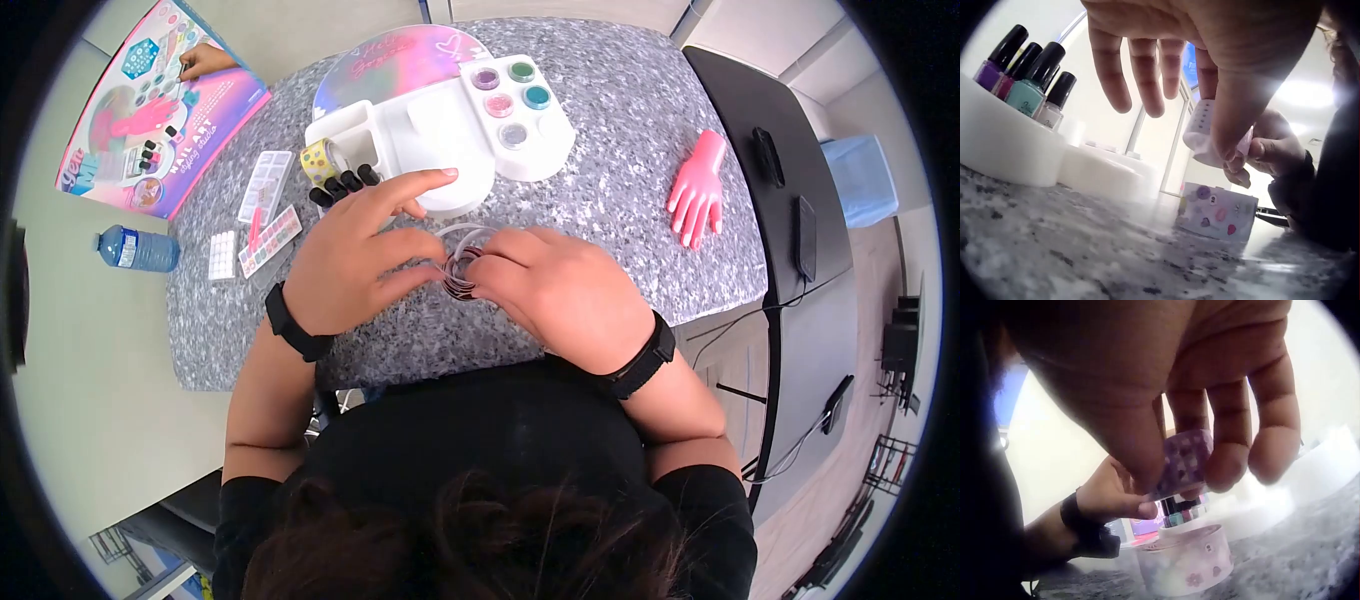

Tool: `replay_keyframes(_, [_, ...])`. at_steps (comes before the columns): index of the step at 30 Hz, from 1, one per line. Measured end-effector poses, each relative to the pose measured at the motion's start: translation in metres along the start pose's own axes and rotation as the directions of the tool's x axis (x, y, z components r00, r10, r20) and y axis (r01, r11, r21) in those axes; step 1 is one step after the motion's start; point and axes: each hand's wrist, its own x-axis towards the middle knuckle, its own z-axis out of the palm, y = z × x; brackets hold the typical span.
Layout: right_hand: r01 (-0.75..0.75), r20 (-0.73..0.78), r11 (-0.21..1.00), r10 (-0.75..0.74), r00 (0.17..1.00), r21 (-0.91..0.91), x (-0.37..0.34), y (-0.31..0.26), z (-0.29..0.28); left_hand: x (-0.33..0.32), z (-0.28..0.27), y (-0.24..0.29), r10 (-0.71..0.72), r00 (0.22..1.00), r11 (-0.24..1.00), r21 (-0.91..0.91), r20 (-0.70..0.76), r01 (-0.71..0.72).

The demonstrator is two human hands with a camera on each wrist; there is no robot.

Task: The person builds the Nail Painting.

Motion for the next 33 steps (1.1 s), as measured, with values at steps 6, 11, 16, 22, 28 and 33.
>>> replay_keyframes(6, [-0.028, 0.02, 0.999, 0.027, 0.999, 0.026, -0.005, 0.001, -0.002, -0.002, -0.01, -0.004, -0.013, 0.995, 1.0, -0.028, 0.099, 0.015])
replay_keyframes(11, [-0.044, 0.055, 0.996, 0.04, 0.998, 0.081, -0.008, 0.002, -0.003, -0.004, -0.012, -0.006, -0.005, 0.986, 0.998, -0.066, 0.168, 0.016])
replay_keyframes(16, [-0.057, 0.08, 0.994, 0.05, 0.996, 0.096, -0.009, -0.001, -0.002, -0.006, -0.01, -0.007, -0.027, 0.978, 0.992, -0.112, 0.208, 0.052])
replay_keyframes(22, [-0.042, 0.068, 0.993, 0.034, 0.997, 0.114, -0.008, 0.0, 0.002, -0.008, -0.006, -0.007, -0.044, 0.981, 0.994, -0.088, 0.19, 0.062])
replay_keyframes(28, [-0.061, 0.056, 0.991, 0.055, 0.997, 0.121, -0.006, 0.0, 0.004, -0.007, 0.0, -0.006, -0.103, 0.972, 0.99, -0.07, 0.211, 0.121])
replay_keyframes(33, [-0.104, 0.082, 0.99, 0.096, 0.992, 0.098, -0.007, 0.0, 0.004, -0.007, 0.003, -0.005, -0.107, 0.969, 0.987, -0.092, 0.221, 0.13])
